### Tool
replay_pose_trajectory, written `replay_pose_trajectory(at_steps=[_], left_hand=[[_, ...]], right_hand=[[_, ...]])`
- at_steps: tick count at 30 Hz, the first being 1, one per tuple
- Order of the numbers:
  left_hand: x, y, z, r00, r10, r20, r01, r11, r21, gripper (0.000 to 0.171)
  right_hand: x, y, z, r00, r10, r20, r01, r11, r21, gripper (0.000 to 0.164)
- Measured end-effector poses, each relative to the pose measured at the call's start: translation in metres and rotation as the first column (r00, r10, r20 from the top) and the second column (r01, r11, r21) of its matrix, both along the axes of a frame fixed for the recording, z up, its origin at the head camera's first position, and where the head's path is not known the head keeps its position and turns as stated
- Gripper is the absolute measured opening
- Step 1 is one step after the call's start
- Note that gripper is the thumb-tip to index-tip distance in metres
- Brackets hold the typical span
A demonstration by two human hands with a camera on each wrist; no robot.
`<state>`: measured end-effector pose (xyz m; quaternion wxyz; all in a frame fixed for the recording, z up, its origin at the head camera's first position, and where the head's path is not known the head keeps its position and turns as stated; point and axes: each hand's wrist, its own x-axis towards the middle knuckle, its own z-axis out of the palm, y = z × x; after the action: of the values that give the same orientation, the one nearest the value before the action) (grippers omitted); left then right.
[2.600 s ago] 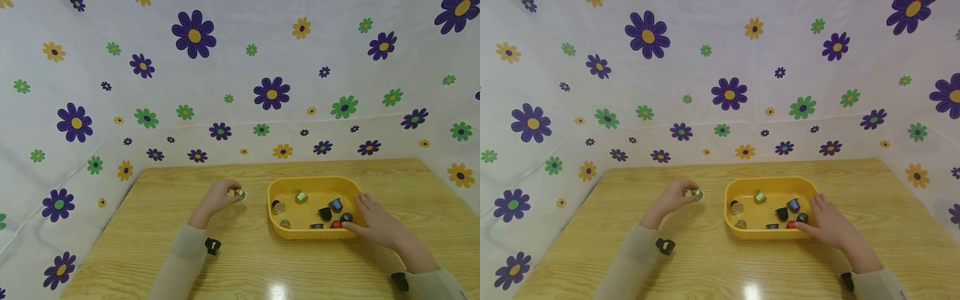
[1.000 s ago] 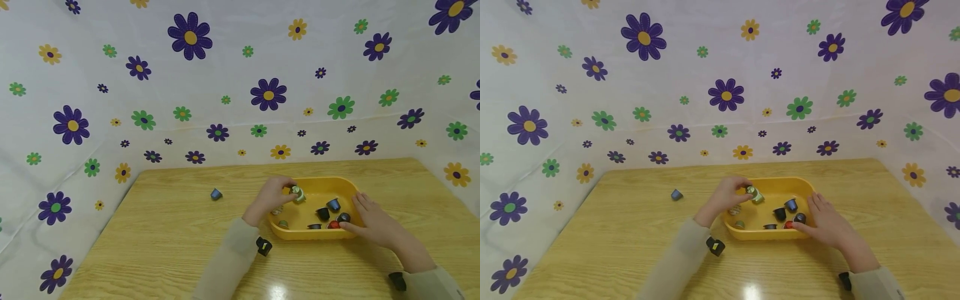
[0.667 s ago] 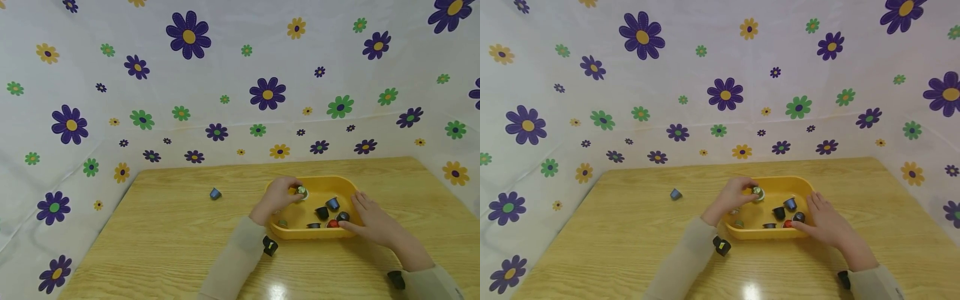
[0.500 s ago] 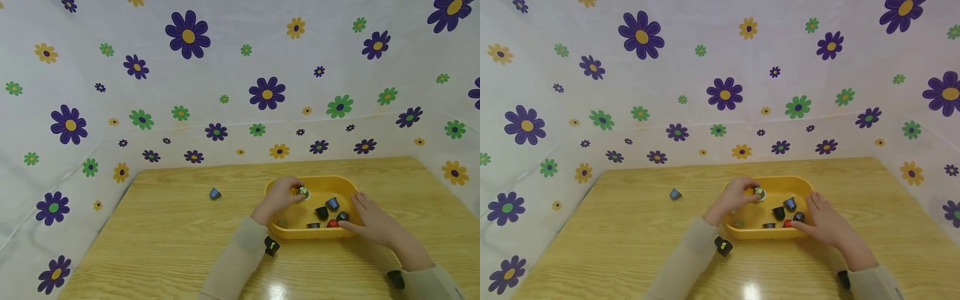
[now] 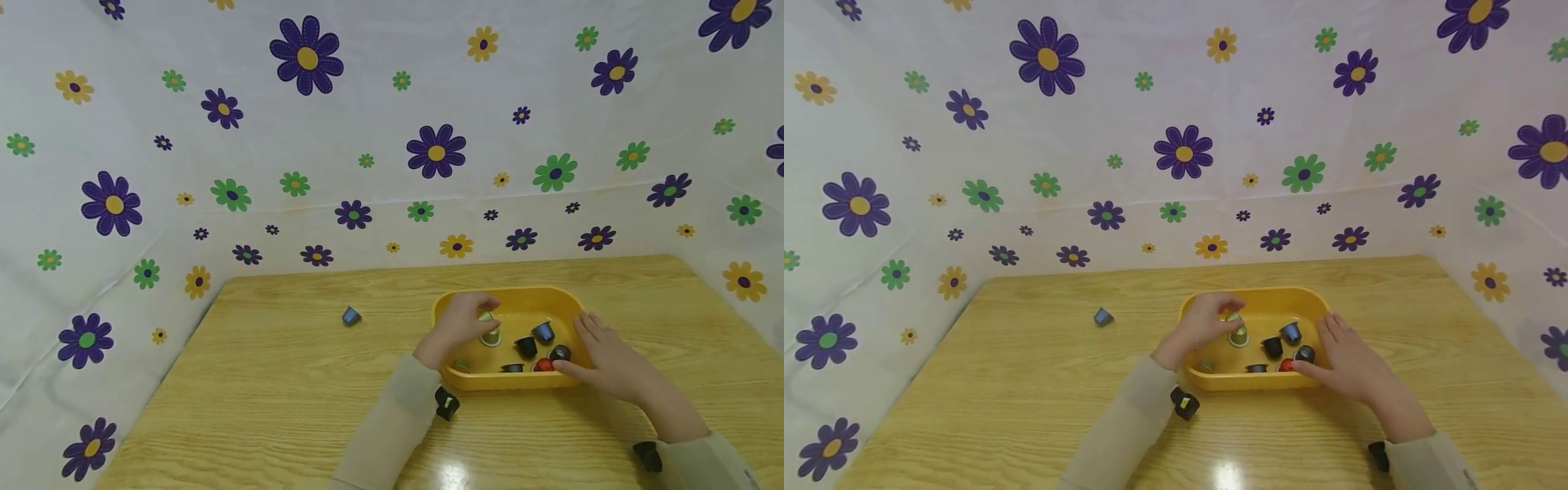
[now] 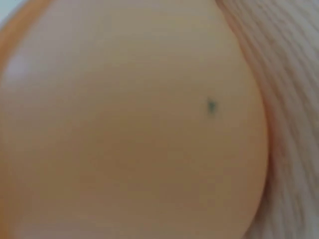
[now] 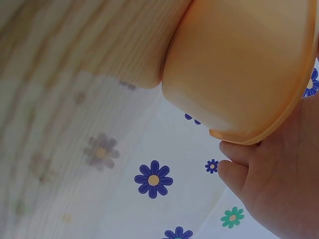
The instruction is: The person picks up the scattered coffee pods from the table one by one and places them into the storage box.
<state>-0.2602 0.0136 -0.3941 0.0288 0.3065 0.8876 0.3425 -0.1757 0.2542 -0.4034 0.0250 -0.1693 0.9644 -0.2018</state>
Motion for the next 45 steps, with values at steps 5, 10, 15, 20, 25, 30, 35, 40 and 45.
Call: replay_pose_trajectory(at_steps=[5, 10, 15, 20, 25, 30, 35, 40, 45], left_hand=[[0.000, -0.003, 0.001, 1.000, 0.003, -0.019, -0.003, 1.000, -0.001, 0.033], [0.002, -0.007, 0.003, 0.999, 0.014, -0.029, -0.014, 1.000, 0.012, 0.033], [0.005, -0.016, 0.006, 0.999, 0.033, -0.026, -0.031, 0.998, 0.049, 0.031], [0.008, -0.028, 0.009, 0.997, 0.071, -0.028, -0.069, 0.995, 0.072, 0.030], [0.006, -0.048, 0.011, 0.993, 0.110, -0.042, -0.105, 0.989, 0.107, 0.033], [0.004, -0.075, 0.012, 0.986, 0.159, -0.053, -0.150, 0.977, 0.153, 0.033], [0.004, -0.097, 0.011, 0.975, 0.214, -0.058, -0.202, 0.964, 0.172, 0.031], [0.007, -0.117, 0.010, 0.964, 0.260, -0.049, -0.248, 0.953, 0.174, 0.031], [0.009, -0.140, 0.009, 0.951, 0.300, -0.069, -0.283, 0.940, 0.193, 0.030]], right_hand=[[0.000, 0.000, 0.000, 1.000, 0.000, 0.004, 0.000, 1.000, 0.000, 0.089], [0.000, -0.001, 0.002, 1.000, -0.001, 0.010, 0.001, 1.000, 0.003, 0.089], [0.000, -0.001, 0.002, 1.000, -0.002, 0.016, 0.002, 1.000, 0.000, 0.089], [0.001, -0.001, 0.002, 1.000, -0.003, 0.017, 0.003, 1.000, 0.001, 0.089], [0.002, -0.001, 0.002, 1.000, 0.001, 0.014, -0.001, 1.000, 0.000, 0.089], [0.001, -0.001, 0.003, 1.000, 0.003, 0.016, -0.003, 1.000, -0.001, 0.089], [0.001, 0.000, 0.003, 1.000, 0.003, 0.009, -0.003, 1.000, 0.005, 0.089], [0.001, -0.001, 0.003, 1.000, 0.002, 0.004, -0.002, 1.000, 0.007, 0.089], [0.001, -0.002, 0.003, 1.000, 0.002, 0.004, -0.002, 1.000, 0.006, 0.090]])
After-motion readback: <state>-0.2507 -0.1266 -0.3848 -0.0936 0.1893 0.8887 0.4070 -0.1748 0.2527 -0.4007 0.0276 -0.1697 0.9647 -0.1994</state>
